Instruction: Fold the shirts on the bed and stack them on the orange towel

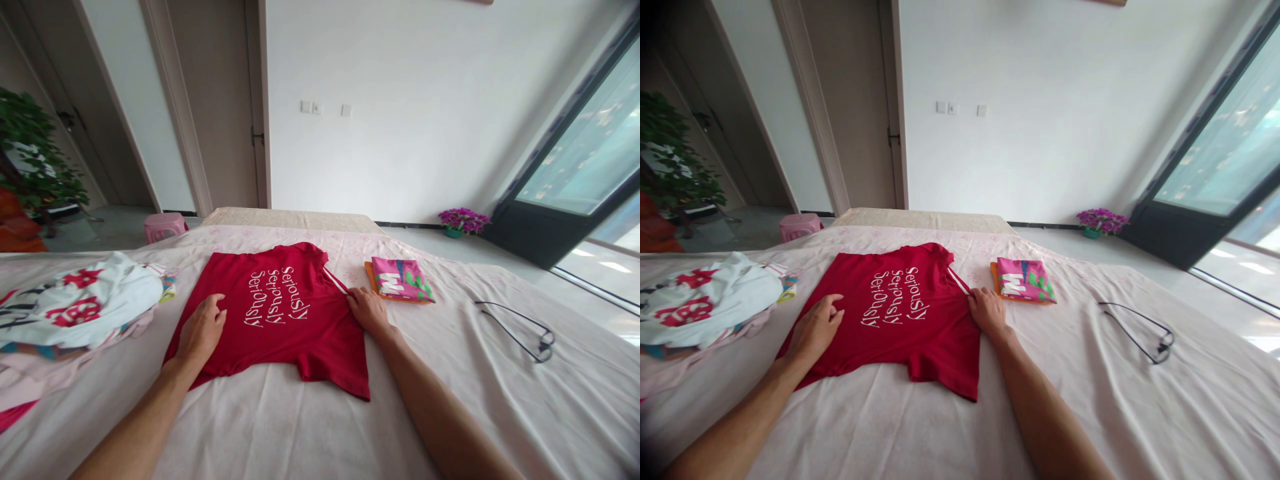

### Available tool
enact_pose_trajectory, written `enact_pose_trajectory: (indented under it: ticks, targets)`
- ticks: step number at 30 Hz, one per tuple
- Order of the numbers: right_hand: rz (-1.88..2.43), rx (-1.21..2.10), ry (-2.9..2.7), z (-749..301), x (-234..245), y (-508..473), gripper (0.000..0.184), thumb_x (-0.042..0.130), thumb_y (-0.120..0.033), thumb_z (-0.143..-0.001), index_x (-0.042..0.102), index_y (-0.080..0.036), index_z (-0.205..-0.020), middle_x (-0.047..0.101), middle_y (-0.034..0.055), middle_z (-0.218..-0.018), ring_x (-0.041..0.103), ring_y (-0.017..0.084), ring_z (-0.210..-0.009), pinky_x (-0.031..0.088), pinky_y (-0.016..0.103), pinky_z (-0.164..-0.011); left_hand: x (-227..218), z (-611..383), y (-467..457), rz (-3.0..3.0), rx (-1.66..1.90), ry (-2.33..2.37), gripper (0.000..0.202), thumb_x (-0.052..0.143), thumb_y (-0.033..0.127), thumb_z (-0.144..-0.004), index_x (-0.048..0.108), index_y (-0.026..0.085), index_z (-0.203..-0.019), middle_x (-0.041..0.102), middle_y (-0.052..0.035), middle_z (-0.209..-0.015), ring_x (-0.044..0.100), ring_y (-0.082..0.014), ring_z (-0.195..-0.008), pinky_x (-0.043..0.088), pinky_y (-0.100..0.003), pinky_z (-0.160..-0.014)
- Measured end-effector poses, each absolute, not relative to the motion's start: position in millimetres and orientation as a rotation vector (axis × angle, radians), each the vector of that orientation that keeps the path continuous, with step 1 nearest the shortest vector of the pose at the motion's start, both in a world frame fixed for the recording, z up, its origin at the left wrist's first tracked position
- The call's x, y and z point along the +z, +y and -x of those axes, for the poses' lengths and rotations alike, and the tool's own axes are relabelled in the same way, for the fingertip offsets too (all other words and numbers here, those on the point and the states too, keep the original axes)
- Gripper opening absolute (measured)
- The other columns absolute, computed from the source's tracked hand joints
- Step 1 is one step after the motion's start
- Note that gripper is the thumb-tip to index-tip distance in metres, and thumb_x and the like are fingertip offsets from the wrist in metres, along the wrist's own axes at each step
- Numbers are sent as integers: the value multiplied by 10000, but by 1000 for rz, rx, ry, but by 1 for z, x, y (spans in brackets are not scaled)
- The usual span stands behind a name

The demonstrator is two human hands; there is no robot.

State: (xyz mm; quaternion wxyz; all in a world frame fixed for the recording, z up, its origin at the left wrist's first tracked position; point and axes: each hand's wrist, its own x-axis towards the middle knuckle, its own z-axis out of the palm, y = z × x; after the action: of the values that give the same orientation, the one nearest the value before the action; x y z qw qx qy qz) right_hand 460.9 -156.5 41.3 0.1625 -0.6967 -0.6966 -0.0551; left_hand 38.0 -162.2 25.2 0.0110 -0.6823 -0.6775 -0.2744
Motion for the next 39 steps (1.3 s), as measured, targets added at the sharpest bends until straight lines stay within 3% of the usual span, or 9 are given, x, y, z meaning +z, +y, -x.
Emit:
enact_pose_trajectory:
  ticks: [3,6,11,24,39]
  targets:
    - [1985,-155,-1988,-461,40,-156,276,469,-373,-993,672,-263,-1144,684,50,-1050,627,186,-1010,391,262,-870,26,-38,-162,2130,-848,-2110,270,464,268,-922,506,195,-1178,667,-39,-915,647,-177,-881,470,-256,-746]
    - [1987,-153,-1984,-461,40,-156,275,471,-372,-993,669,-260,-1148,684,51,-1054,625,186,-1016,388,261,-880,28,-39,-164,2158,-773,-2120,170,470,355,-932,535,217,-1008,680,-39,-903,648,-175,-837,441,-259,-709]
    - [1986,-147,-1985,-461,42,-156,283,464,-375,-998,661,-256,-1163,685,55,-1064,623,189,-1023,391,260,-871,36,-43,-170,2182,-528,-2164,293,408,486,-949,516,244,-822,701,-20,-802,652,-177,-717,333,-279,-583]
    - [1993,-43,-1918,-460,47,-158,244,504,-323,-971,669,-267,-1141,693,35,-1110,636,176,-1007,408,251,-826,43,-48,-172,2094,-329,-2233,288,359,387,-936,555,245,-781,712,-32,-761,653,-185,-692,243,-293,-544]
    - [1997,-66,-1914,-462,43,-156,256,499,-343,-971,669,-261,-1144,699,43,-1106,643,182,-1008,420,252,-826,49,-50,-176,2098,-266,-2208,346,248,308,-984,569,224,-885,754,-72,-881,712,-218,-818,365,-296,-603]
